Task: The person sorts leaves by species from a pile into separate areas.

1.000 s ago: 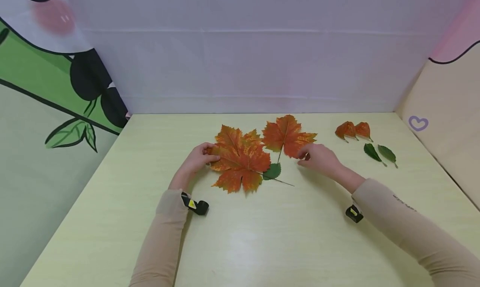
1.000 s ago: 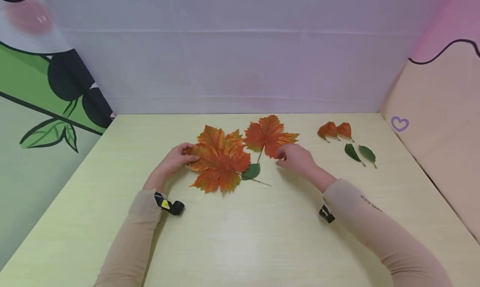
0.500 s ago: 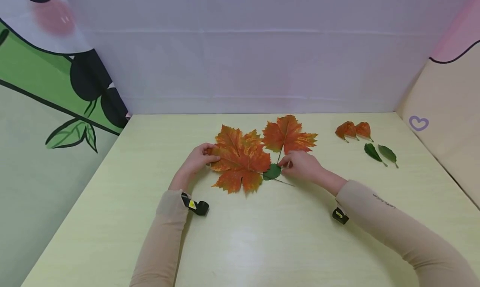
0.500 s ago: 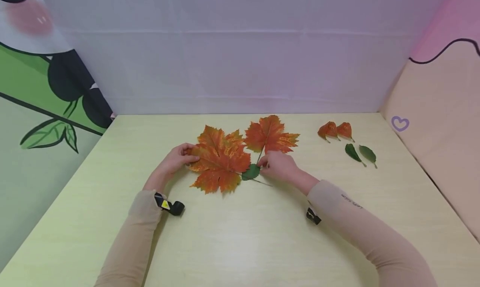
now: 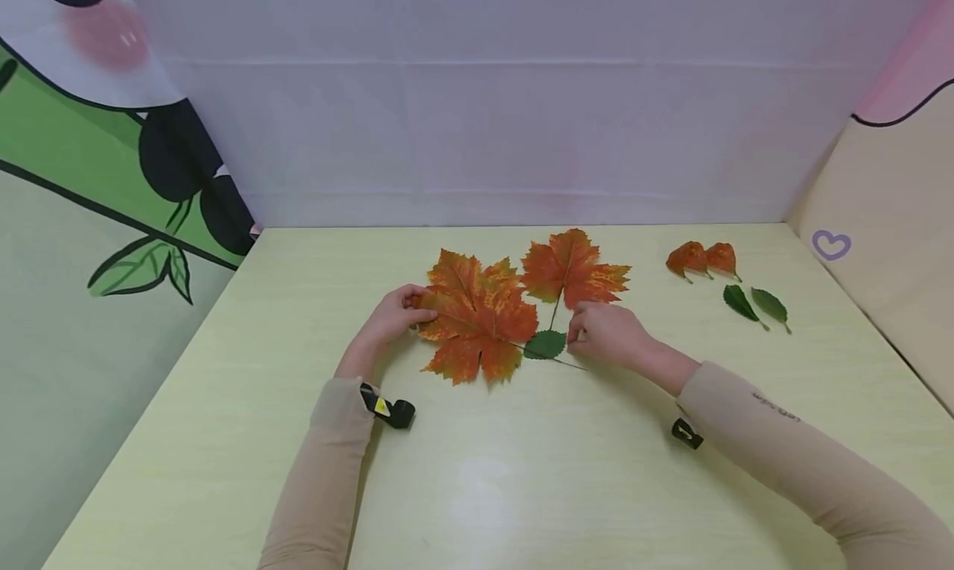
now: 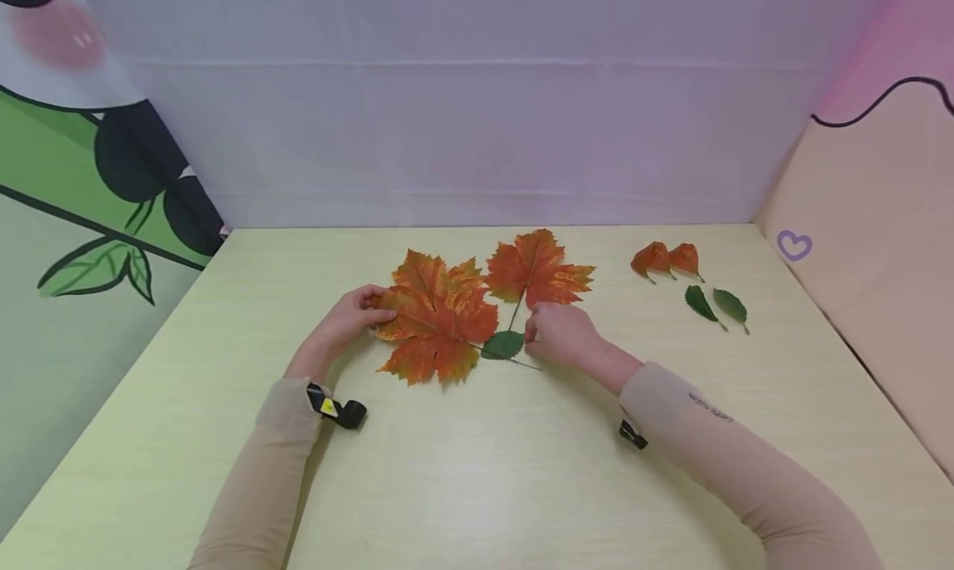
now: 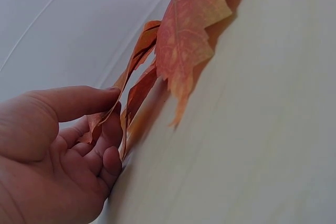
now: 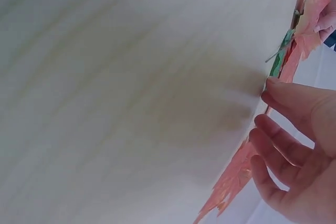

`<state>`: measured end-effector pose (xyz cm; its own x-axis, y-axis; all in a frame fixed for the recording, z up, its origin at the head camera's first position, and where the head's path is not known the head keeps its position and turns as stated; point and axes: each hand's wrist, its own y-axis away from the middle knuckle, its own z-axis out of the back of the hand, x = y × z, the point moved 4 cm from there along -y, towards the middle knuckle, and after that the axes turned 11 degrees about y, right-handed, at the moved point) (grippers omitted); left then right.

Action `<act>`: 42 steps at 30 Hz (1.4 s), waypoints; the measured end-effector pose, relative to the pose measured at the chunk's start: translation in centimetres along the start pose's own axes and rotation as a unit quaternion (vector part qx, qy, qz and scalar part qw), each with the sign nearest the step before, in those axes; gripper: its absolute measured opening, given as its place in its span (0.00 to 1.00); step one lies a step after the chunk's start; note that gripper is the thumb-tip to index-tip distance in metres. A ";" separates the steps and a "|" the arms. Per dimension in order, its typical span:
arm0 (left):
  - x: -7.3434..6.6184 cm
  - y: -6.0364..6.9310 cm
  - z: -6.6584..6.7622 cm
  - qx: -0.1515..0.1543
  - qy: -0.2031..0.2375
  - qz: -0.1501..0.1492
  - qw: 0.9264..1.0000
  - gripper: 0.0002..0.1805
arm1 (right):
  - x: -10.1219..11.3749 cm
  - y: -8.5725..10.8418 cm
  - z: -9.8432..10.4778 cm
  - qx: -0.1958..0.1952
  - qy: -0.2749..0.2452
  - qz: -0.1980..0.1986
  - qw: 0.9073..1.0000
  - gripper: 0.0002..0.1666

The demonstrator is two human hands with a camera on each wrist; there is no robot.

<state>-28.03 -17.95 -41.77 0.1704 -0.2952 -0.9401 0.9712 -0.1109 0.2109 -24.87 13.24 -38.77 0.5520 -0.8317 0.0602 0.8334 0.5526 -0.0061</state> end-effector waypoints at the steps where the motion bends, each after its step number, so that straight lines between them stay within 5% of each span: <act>1: 0.0 0.0 0.0 0.000 0.001 0.000 1.000 0.23 | -0.1 0.1 0.0 -0.002 0.003 -0.001 1.000 0.04; 9: 0.0 0.0 0.1 -0.001 0.007 0.001 1.000 0.23 | 0.2 -0.2 -0.5 -0.029 -0.007 0.023 0.999 0.14; 20: -0.1 0.0 0.1 -0.006 0.000 0.000 1.000 0.23 | 0.8 -0.3 -0.3 -0.042 -0.010 0.038 0.998 0.05; 31: 0.0 0.1 0.0 -0.003 0.004 0.004 1.000 0.24 | -1.1 0.9 0.1 0.004 -0.073 -0.015 0.997 0.02; 42: -0.1 0.0 0.1 -0.005 -0.005 -0.006 1.000 0.23 | -3.9 2.2 0.8 0.025 -0.084 -0.039 0.995 0.04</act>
<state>-28.08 -18.04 -41.68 0.1581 -0.3027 -0.9399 0.9748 -0.1040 0.1974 -25.22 17.73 -38.24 0.4695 -0.8540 0.2242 0.8691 0.4918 0.0536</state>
